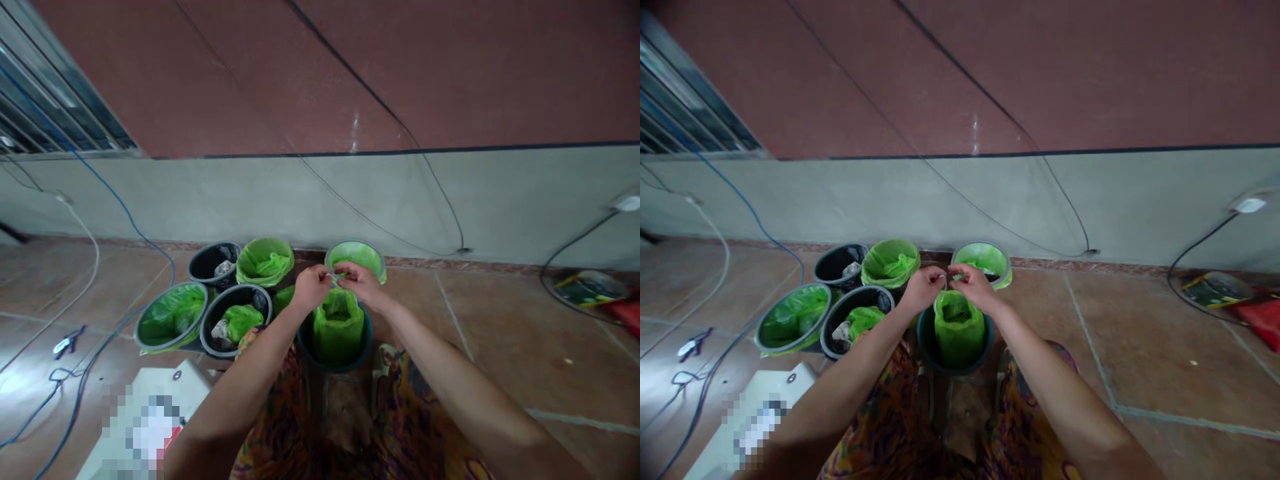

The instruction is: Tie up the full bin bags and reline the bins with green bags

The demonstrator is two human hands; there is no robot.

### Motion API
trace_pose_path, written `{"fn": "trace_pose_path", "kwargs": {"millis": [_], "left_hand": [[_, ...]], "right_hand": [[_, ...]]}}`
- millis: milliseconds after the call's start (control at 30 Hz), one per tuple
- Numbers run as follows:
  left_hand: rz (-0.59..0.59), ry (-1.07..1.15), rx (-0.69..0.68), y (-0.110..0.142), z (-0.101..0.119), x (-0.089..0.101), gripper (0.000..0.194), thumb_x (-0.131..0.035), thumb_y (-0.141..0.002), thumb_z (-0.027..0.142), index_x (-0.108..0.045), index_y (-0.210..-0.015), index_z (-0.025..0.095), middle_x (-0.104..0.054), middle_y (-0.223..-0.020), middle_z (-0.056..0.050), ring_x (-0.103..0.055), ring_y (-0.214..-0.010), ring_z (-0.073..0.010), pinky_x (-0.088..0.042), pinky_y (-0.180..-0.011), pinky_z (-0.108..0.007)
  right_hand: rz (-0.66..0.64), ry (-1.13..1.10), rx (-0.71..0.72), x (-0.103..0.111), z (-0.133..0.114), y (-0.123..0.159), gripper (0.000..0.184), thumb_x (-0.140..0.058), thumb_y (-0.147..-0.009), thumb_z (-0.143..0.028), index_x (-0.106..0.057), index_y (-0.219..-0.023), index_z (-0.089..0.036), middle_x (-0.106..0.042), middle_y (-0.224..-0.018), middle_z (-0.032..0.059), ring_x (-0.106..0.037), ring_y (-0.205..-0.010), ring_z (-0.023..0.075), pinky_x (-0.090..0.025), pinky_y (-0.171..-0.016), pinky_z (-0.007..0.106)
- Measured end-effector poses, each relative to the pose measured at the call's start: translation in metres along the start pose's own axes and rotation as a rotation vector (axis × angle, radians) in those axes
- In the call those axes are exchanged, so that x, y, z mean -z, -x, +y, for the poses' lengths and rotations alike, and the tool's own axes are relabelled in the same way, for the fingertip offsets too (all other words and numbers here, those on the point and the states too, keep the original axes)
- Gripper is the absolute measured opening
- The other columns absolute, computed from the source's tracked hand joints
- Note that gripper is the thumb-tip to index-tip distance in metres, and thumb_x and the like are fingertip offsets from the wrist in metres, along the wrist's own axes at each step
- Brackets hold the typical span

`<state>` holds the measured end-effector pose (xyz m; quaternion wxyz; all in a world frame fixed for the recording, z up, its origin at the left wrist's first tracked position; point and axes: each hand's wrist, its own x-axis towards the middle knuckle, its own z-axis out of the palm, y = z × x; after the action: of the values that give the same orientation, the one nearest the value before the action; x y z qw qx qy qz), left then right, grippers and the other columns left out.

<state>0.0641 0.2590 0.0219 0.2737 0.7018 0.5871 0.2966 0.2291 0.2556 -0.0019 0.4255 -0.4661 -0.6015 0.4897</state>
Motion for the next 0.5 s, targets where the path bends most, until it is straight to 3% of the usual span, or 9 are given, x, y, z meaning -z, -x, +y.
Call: {"fn": "trace_pose_path", "kwargs": {"millis": [100, 233, 367, 500], "left_hand": [[-0.075, 0.048, 0.043, -0.007, -0.011, -0.012, 0.021, -0.058, -0.077, 0.012, -0.074, -0.09, 0.015, -0.075, -0.083, -0.004, -0.066, -0.073, -0.0141, -0.049, -0.071, -0.023], [-0.118, 0.31, 0.019, -0.013, -0.031, -0.028, 0.021, -0.058, -0.078, 0.014, -0.072, -0.094, 0.013, -0.074, -0.081, -0.004, -0.064, -0.067, -0.0115, -0.049, -0.064, -0.021], [-0.065, 0.492, 0.044, -0.014, -0.038, -0.04, 0.021, -0.059, -0.079, 0.014, -0.069, -0.097, 0.012, -0.071, -0.075, -0.002, -0.063, -0.063, -0.0105, -0.049, -0.062, -0.02], [-0.085, 0.599, 0.031, -0.017, -0.038, -0.042, 0.026, -0.061, -0.08, 0.019, -0.067, -0.105, 0.013, -0.073, -0.085, -0.005, -0.066, -0.072, -0.0125, -0.052, -0.068, -0.022]], "right_hand": [[0.012, 0.075, -0.182, -0.011, 0.027, -0.005, 0.048, -0.072, -0.065, -0.02, -0.062, -0.113, -0.018, -0.07, -0.099, 0.0054, -0.064, -0.079, 0.0168, -0.05, -0.07, 0.03], [-0.057, 0.208, -0.155, -0.018, 0.04, -0.013, 0.049, -0.076, -0.061, -0.018, -0.063, -0.109, -0.016, -0.07, -0.094, 0.0039, -0.064, -0.083, 0.018, -0.048, -0.076, 0.03], [-0.144, 0.284, -0.183, -0.026, 0.033, -0.017, 0.035, -0.075, -0.063, -0.018, -0.065, -0.096, -0.015, -0.069, -0.086, 0.0026, -0.062, -0.078, 0.018, -0.045, -0.072, 0.029], [-0.201, 0.373, -0.229, -0.036, 0.029, -0.014, 0.01, -0.065, -0.073, -0.019, -0.066, -0.083, -0.017, -0.068, -0.078, 0.0028, -0.059, -0.069, 0.0161, -0.041, -0.064, 0.027]]}}
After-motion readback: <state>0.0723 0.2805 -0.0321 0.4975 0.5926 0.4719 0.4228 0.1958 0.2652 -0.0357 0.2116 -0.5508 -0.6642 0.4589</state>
